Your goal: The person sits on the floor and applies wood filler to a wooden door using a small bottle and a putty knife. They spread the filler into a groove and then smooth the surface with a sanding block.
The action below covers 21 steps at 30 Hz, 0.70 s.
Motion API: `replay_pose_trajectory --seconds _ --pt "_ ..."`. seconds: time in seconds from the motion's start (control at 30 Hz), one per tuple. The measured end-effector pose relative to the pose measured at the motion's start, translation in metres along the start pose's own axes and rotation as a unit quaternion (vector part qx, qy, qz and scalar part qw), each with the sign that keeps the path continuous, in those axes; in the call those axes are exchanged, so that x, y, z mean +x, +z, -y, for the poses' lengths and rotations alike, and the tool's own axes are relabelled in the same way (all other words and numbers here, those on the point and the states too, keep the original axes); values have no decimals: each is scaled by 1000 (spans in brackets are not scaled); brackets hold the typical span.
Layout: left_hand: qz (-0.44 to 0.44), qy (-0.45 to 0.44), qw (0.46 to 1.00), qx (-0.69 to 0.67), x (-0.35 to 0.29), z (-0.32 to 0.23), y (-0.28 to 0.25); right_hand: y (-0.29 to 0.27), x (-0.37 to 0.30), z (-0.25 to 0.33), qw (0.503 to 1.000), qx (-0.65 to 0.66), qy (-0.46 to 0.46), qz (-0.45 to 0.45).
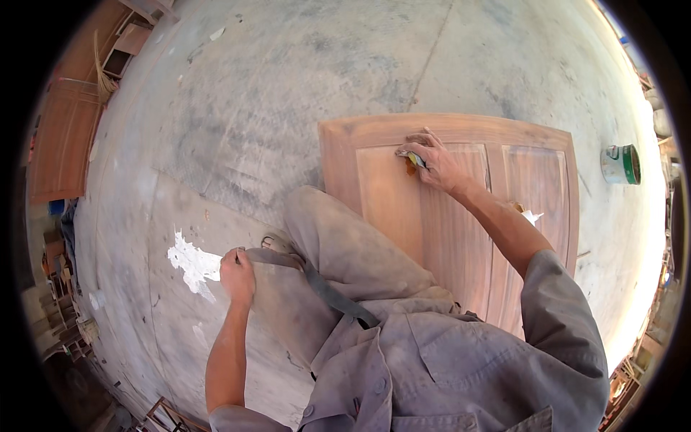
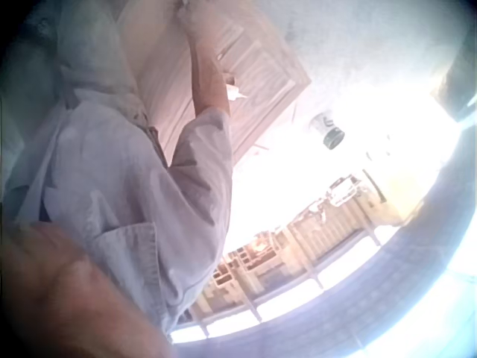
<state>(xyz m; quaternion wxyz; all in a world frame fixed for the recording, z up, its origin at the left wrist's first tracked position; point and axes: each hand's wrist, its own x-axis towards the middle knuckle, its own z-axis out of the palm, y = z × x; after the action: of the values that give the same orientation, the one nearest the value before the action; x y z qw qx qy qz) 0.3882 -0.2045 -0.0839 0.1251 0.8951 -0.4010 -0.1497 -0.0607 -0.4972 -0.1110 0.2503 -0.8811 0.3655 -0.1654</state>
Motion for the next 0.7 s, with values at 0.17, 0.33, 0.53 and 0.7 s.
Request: replay_pose_trajectory --seconds 0.17,0.33,0.53,0.7 --pt "-7 -33 999 -17 -9 9 -4 -27 -17 -26 997 -32 37 52" --pt "-6 -3 1000 4 0 -2 0 1 0 -4 1000 -20 8 -9" --pt "-14 -25 999 -15 -3 2 -1 -8 -8 -34 999 -34 22 12" --pt "-3 -18 1000 4 -5 4 0 -1 10 -11 999 -28 -2 41"
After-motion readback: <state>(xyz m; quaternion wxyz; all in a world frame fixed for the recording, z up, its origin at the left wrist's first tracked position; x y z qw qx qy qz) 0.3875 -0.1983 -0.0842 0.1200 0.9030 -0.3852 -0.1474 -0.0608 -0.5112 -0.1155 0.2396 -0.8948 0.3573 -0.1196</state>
